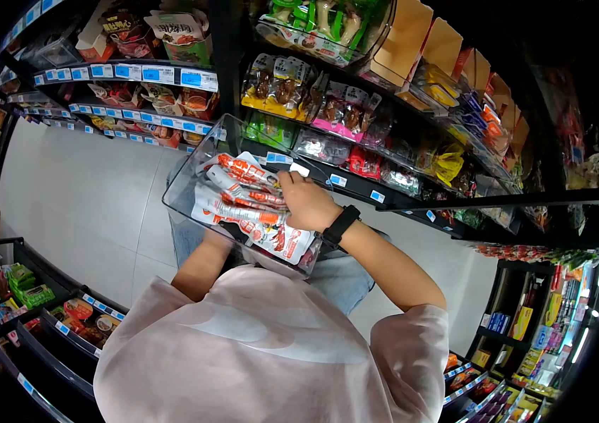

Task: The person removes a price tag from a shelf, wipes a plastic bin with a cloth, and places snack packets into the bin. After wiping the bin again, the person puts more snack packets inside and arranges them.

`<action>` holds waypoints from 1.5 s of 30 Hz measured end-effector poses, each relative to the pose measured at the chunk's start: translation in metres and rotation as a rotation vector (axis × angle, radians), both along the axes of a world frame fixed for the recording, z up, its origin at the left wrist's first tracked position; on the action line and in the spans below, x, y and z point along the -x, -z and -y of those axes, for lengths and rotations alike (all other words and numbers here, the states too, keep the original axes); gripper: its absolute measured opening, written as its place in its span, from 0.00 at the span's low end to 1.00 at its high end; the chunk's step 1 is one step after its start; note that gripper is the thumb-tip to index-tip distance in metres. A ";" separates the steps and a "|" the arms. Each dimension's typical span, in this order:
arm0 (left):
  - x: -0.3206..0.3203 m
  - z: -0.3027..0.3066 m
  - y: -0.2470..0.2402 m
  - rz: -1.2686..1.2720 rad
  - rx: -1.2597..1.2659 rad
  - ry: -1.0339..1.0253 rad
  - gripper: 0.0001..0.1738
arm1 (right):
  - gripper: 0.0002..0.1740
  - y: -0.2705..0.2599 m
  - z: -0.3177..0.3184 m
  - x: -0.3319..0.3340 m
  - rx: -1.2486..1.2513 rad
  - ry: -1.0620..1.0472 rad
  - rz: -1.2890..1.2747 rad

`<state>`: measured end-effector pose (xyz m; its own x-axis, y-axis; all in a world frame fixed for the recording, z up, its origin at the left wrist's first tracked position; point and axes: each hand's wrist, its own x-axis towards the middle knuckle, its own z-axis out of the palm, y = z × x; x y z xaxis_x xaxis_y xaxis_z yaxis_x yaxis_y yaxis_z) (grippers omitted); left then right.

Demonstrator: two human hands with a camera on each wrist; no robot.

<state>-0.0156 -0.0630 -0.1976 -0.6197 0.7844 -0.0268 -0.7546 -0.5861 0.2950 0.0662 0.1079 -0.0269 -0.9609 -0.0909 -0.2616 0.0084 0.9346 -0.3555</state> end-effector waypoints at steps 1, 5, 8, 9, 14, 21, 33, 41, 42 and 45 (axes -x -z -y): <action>0.000 0.002 0.000 -0.002 -0.001 0.002 0.30 | 0.45 -0.001 0.002 0.000 0.000 -0.001 0.001; -0.001 0.007 -0.001 -0.016 -0.020 -0.004 0.30 | 0.50 0.001 0.019 -0.009 0.068 -0.035 0.164; -0.002 0.009 0.001 0.003 -0.014 -0.009 0.30 | 0.50 0.007 0.024 -0.011 0.013 -0.008 0.205; -0.003 0.010 0.001 0.006 -0.015 -0.014 0.30 | 0.50 0.009 0.020 -0.008 0.012 -0.013 0.206; -0.001 0.010 0.002 0.010 -0.012 -0.026 0.31 | 0.52 -0.001 0.019 0.004 -0.019 -0.011 0.116; -0.001 0.010 0.002 -0.009 0.003 -0.039 0.31 | 0.59 0.004 0.056 0.006 -0.410 -0.082 -0.187; -0.004 0.013 0.008 -0.046 0.100 -0.044 0.32 | 0.49 0.011 0.024 0.026 0.034 0.036 -0.056; -0.002 0.005 0.013 -0.311 0.312 -0.103 0.32 | 0.38 0.013 0.023 0.025 -0.045 -0.029 -0.077; -0.001 0.003 0.013 -0.399 0.375 -0.118 0.32 | 0.37 0.011 0.022 0.026 -0.057 -0.067 -0.073; 0.000 0.003 0.007 -0.794 0.639 -0.165 0.32 | 0.41 0.008 0.023 0.027 -0.090 -0.125 -0.051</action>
<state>-0.0161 -0.0656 -0.2045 -0.7392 0.6712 0.0555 -0.1305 -0.2236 0.9659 0.0393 0.0851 -0.0347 -0.9558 -0.1891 -0.2251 -0.1261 0.9553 -0.2674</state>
